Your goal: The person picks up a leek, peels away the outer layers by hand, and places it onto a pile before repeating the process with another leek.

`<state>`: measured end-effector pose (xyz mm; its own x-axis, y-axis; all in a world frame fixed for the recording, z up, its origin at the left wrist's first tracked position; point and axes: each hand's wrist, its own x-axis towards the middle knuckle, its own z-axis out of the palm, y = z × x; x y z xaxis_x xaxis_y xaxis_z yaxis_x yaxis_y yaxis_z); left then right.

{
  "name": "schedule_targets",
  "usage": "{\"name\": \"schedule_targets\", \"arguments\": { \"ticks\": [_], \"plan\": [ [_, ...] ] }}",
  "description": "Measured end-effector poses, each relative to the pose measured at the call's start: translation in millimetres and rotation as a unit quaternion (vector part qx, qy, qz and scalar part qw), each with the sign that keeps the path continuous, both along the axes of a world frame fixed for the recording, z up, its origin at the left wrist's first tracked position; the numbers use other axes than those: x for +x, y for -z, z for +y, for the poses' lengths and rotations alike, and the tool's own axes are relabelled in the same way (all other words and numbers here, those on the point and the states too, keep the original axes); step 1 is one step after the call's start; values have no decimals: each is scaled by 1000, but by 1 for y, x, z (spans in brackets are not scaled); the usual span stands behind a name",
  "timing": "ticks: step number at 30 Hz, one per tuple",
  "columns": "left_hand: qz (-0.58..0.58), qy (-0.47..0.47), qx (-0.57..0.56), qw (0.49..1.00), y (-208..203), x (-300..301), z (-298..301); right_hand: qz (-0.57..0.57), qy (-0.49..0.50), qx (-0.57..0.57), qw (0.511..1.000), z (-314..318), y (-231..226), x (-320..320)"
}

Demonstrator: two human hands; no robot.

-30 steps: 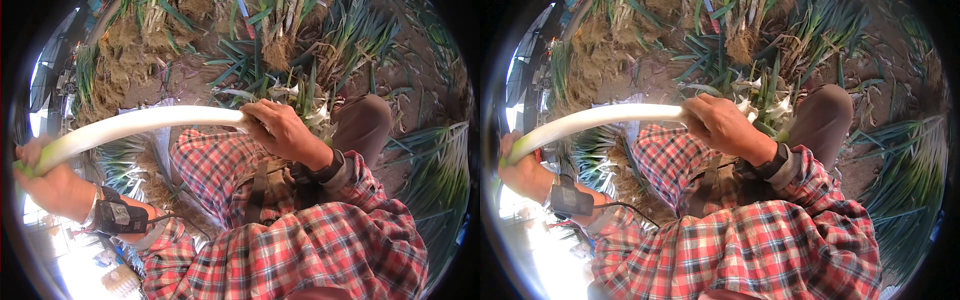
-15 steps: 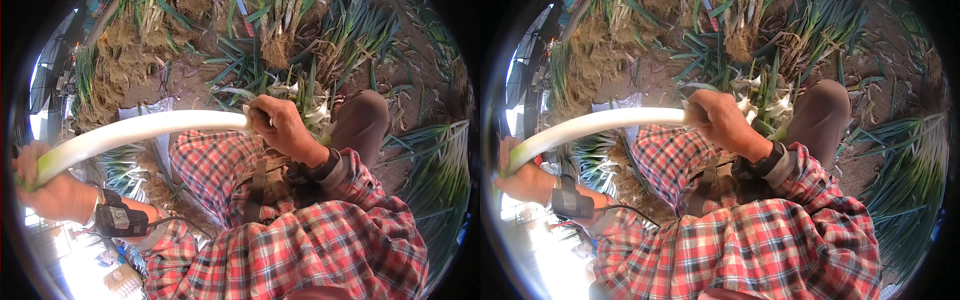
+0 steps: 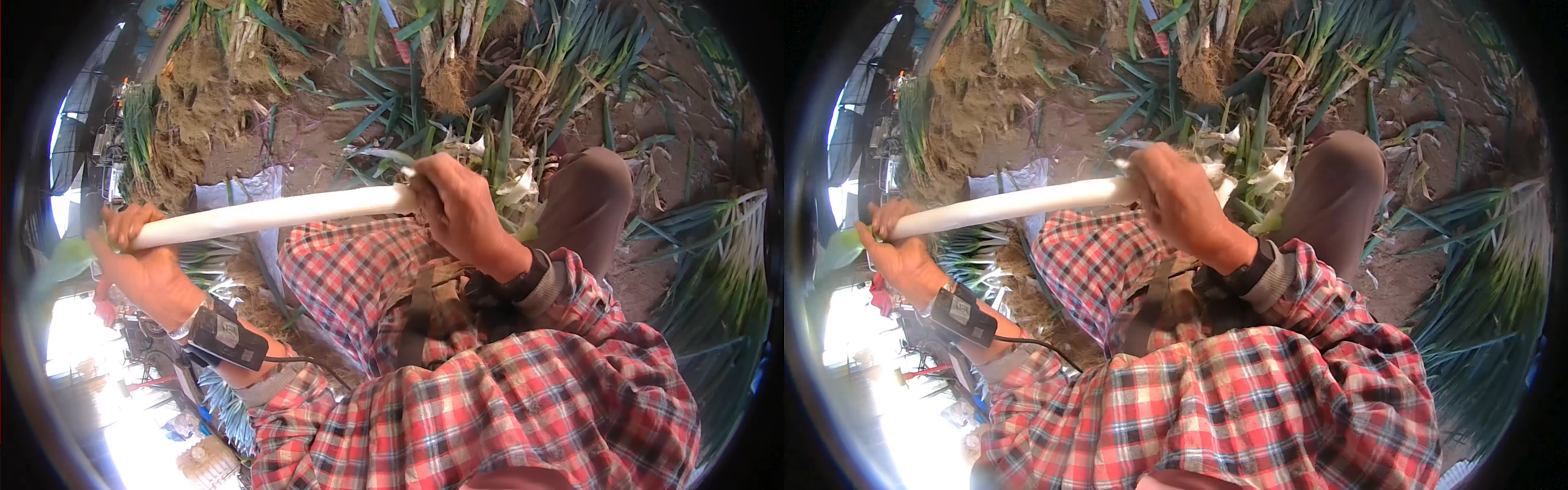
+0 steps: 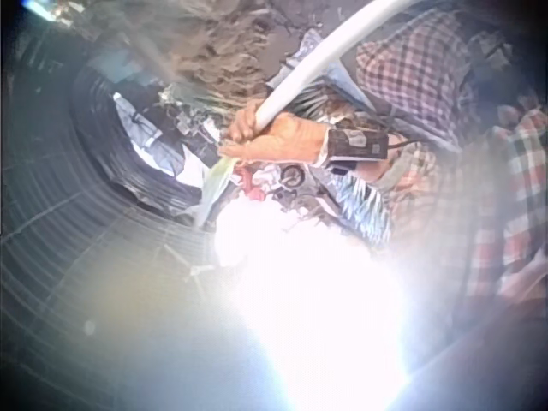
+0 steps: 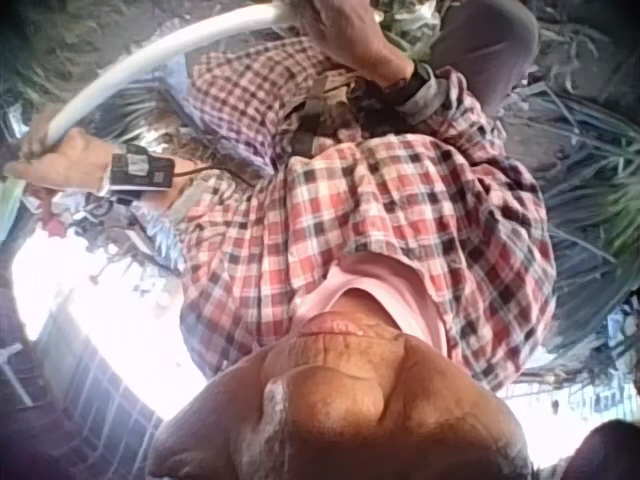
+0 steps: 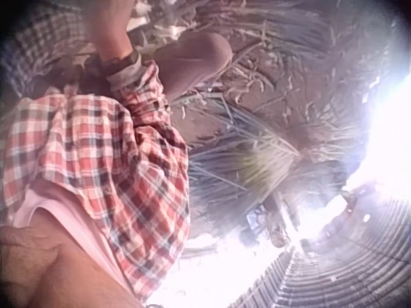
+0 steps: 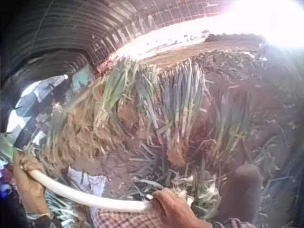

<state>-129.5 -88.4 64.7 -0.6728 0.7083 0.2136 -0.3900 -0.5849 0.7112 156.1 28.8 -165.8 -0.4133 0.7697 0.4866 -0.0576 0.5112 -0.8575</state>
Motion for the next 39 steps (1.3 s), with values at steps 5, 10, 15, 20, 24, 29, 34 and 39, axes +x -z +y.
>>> {"name": "schedule_targets", "arguments": {
  "ticks": [5, 10, 15, 20, 24, 29, 34, 39],
  "plan": [
    [24, 53, 42, 997, 11, -17, -16, 2, -50, -379, 924, 17, 34, -1],
    [87, 36, 74, 993, 5, -1, -13, -117, 41, 30, 992, 30, 30, 26],
    [44, 56, 94, 993, -1, 15, -12, 8, -137, -10, 990, 12, -16, 15],
    [49, 73, 127, 988, -2, 19, -6, -14, -151, 60, 987, 13, -15, 18],
    [21, 88, 140, 986, -12, 27, 0, -20, -160, 88, 983, 14, -18, 22],
    [19, 119, 146, 982, -19, 28, 6, -11, -149, 99, 984, 11, -18, 19],
    [44, 156, 120, 979, -23, 27, 14, 39, -172, 78, 981, 12, -14, 19],
    [36, 167, 119, 978, -20, 25, 22, -1, -178, 106, 978, 7, -20, 21]
  ]
}}
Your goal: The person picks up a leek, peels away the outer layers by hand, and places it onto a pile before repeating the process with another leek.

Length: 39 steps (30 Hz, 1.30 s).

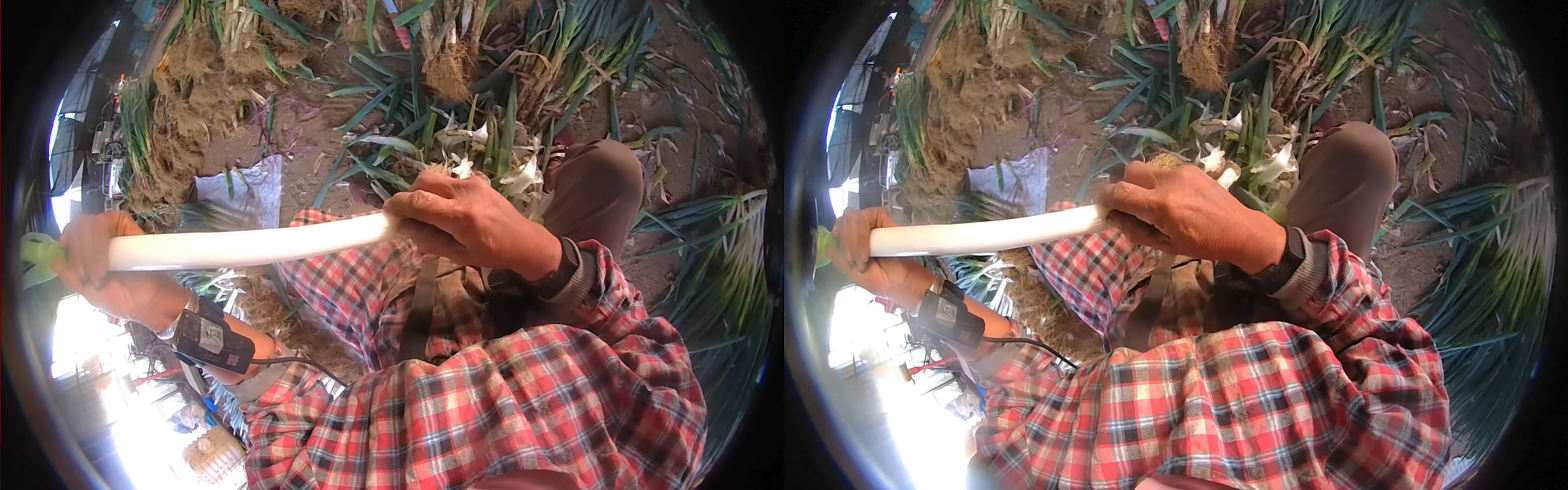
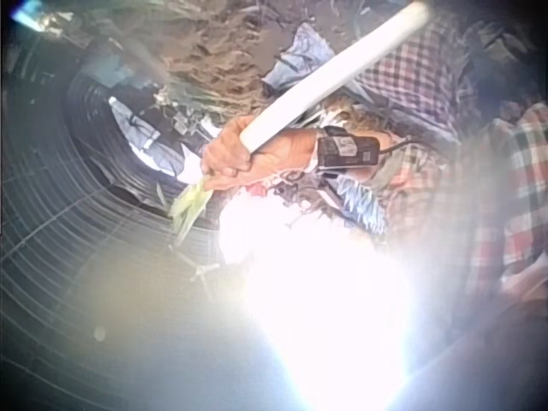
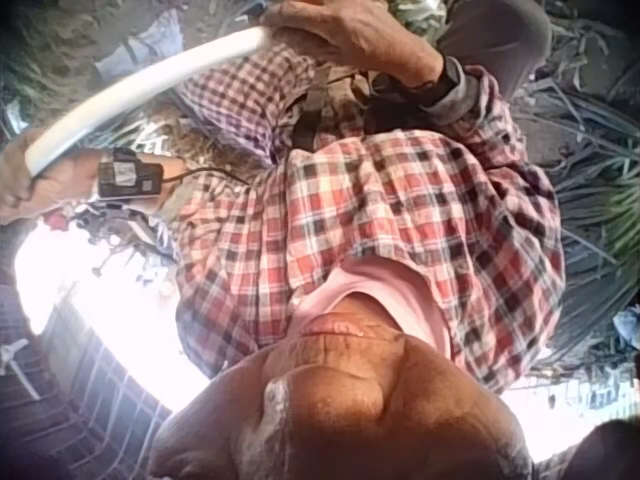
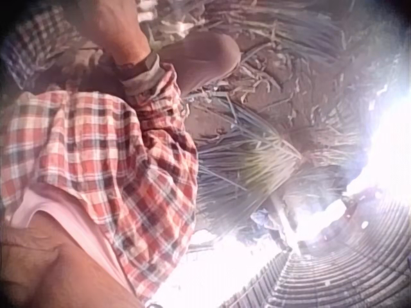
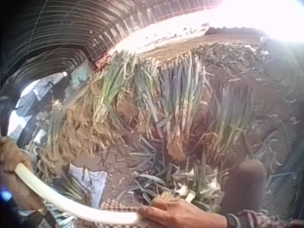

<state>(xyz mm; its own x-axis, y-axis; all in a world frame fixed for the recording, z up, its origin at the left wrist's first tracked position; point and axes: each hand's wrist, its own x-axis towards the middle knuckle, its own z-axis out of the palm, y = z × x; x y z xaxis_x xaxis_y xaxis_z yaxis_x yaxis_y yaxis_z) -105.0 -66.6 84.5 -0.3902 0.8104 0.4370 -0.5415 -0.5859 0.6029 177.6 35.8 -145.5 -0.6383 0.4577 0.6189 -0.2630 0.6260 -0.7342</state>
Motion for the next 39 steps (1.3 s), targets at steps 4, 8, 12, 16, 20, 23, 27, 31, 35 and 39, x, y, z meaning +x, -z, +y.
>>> {"name": "schedule_targets", "arguments": {
  "ticks": [4, 8, 12, 16, 20, 23, 27, 31, 35, 39],
  "plan": [
    [5, 43, 10, 999, 3, 6, 3, -20, 13, 23, 999, -4, 7, 2],
    [8, 30, 22, 999, -1, 11, 3, -1, 3, 17, 1000, -6, 8, -1],
    [35, 28, -1, 999, -5, 9, -3, -8, -7, 3, 1000, -6, 7, -1],
    [40, 59, -5, 997, -3, 6, -3, -23, -26, -81, 996, -5, 14, -1],
    [1, 177, 73, 982, 1, 3, -4, 48, -43, -120, 991, -12, 1, -1],
    [-18, 99, -4, 995, -8, -3, -3, -60, -14, 45, 997, -15, -3, 2],
    [38, 81, -14, 996, -10, 17, 1, -48, -4, 70, 996, -17, 6, -2],
    [27, 99, 9, 995, -12, 16, -8, 1, -13, -28, 1000, -18, 12, -5],
    [11, 145, 39, 989, -10, 14, -13, -64, 23, -258, 964, -16, 16, -5],
    [69, 228, 115, 965, -9, 10, -11, -260, 167, -235, 922, 6, 95, -4]
  ]
}}
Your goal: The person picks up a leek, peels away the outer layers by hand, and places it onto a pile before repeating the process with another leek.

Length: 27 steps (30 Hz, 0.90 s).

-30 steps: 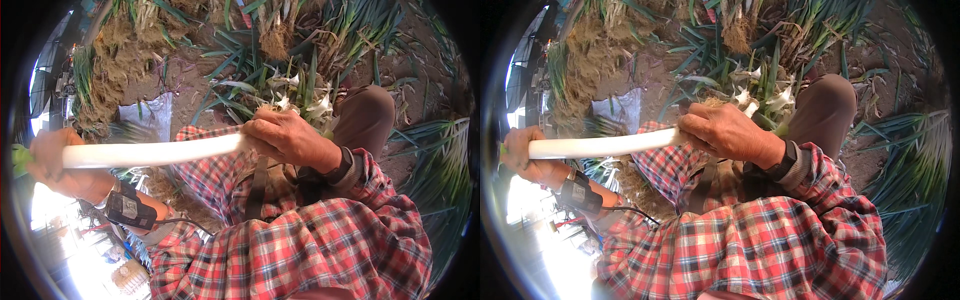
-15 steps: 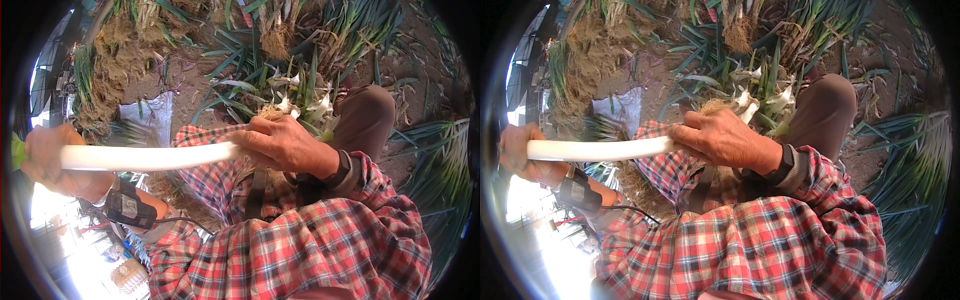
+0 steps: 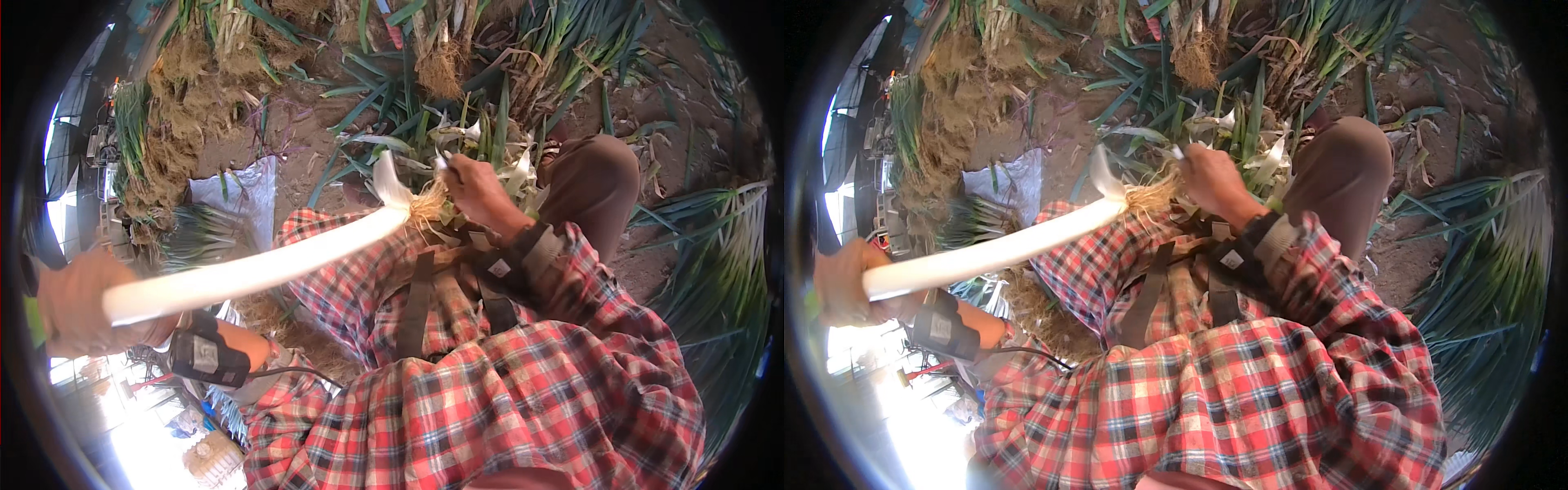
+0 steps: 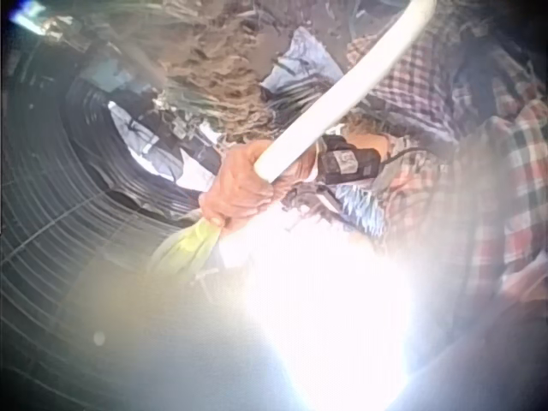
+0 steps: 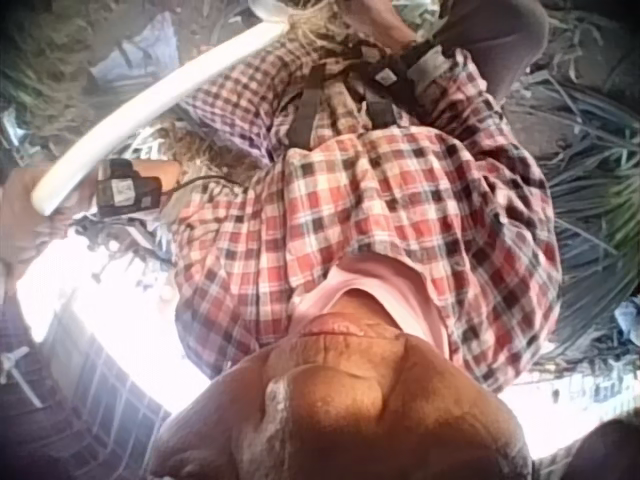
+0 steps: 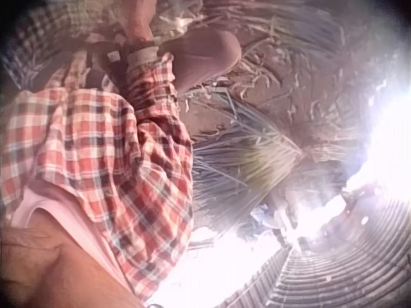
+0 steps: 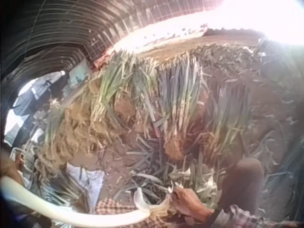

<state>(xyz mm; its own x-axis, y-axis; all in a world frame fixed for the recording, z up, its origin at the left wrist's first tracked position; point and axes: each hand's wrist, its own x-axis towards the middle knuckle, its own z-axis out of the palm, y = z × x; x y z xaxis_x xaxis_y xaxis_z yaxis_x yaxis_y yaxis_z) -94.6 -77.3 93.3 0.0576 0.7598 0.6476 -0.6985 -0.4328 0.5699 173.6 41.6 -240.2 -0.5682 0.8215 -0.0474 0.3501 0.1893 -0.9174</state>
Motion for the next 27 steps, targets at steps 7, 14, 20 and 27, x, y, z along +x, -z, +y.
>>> {"name": "schedule_targets", "arguments": {
  "ticks": [7, 14, 20, 27],
  "plan": [
    [-35, 41, 28, 998, -2, -15, -21, 328, -129, -136, 926, -3, -75, -4],
    [-59, -21, -37, 997, -13, -29, -34, 19, -144, 97, 985, -1, -52, -16],
    [-129, -238, -145, 952, -10, -35, -36, 7, 46, 181, 982, 13, -30, 14],
    [-67, -353, -154, 920, 10, -46, -26, 290, -91, 85, 949, 2, -112, 22]
  ]
}}
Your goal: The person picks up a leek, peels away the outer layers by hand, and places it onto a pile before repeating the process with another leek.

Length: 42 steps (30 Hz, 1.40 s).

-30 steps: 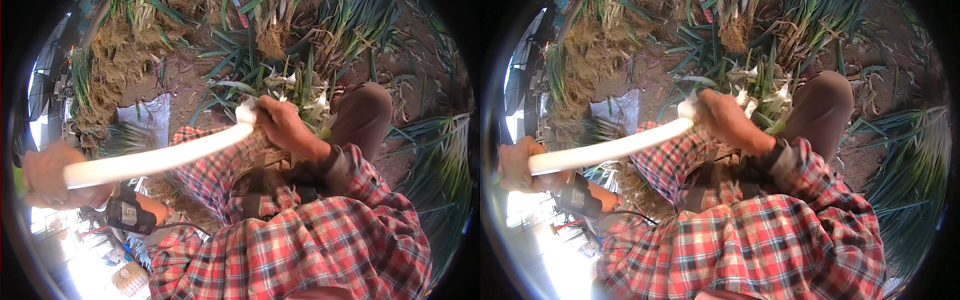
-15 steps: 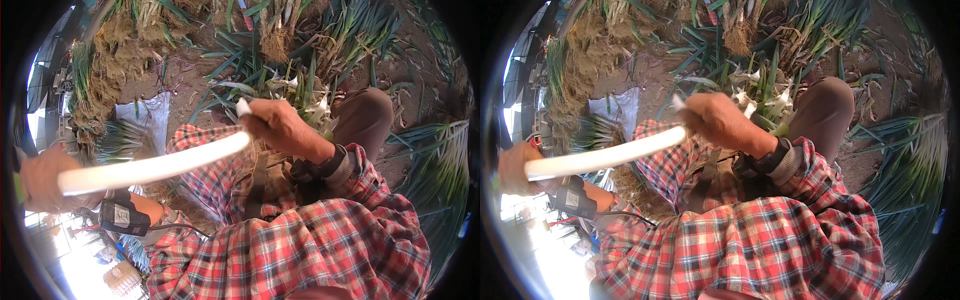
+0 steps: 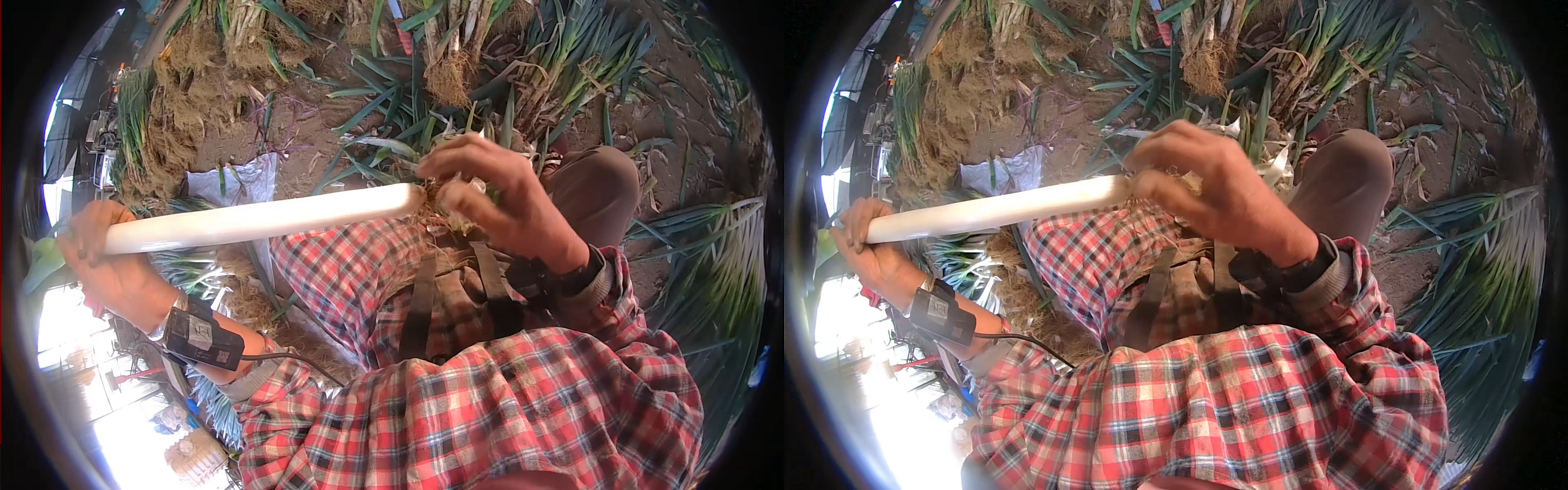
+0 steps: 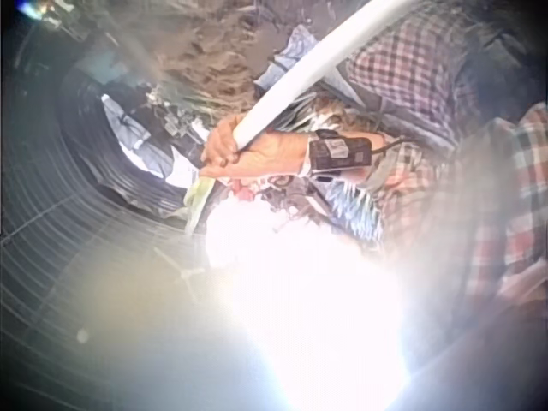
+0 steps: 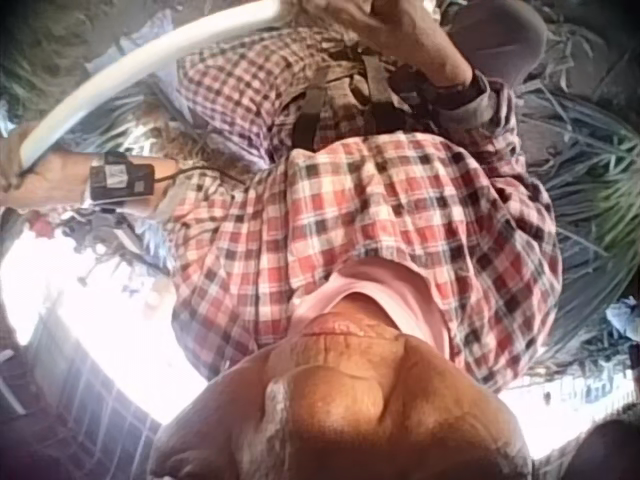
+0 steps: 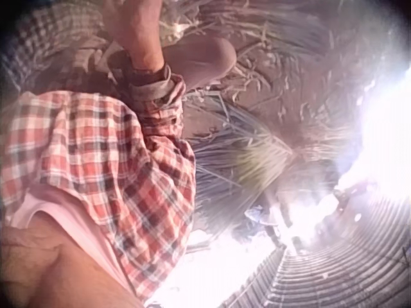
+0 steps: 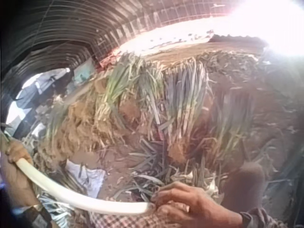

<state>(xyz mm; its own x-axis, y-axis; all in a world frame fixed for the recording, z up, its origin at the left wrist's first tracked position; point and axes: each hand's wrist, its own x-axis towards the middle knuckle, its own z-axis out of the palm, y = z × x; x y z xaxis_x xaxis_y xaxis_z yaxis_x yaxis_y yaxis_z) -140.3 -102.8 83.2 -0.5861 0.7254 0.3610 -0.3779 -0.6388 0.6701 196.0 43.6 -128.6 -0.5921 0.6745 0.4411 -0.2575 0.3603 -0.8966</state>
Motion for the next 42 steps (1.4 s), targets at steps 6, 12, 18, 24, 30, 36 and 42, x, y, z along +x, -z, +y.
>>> {"name": "schedule_targets", "arguments": {
  "ticks": [6, 12, 18, 24, 30, 36, 42],
  "plan": [
    [-27, 73, 4, 997, -8, 23, 4, -42, -38, 93, 994, -17, -8, -7],
    [-10, 115, 41, 992, -8, 32, 8, -9, -61, 93, 994, -13, -3, -10],
    [107, -20, -52, 993, -6, 27, 9, 1, -148, -170, 974, -18, 2, -4],
    [396, -376, -216, 809, -3, 27, 18, 36, -168, -289, 942, -22, -10, -5],
    [298, -361, -18, 883, -3, 62, 32, -13, -212, -320, 923, -21, -6, -9],
    [282, -188, 41, 940, -5, 48, 23, -12, 25, 64, 998, -30, -6, -18],
    [278, -306, 17, 910, -2, 51, 5, -86, 81, 199, 973, -37, -4, -20]
  ]
}}
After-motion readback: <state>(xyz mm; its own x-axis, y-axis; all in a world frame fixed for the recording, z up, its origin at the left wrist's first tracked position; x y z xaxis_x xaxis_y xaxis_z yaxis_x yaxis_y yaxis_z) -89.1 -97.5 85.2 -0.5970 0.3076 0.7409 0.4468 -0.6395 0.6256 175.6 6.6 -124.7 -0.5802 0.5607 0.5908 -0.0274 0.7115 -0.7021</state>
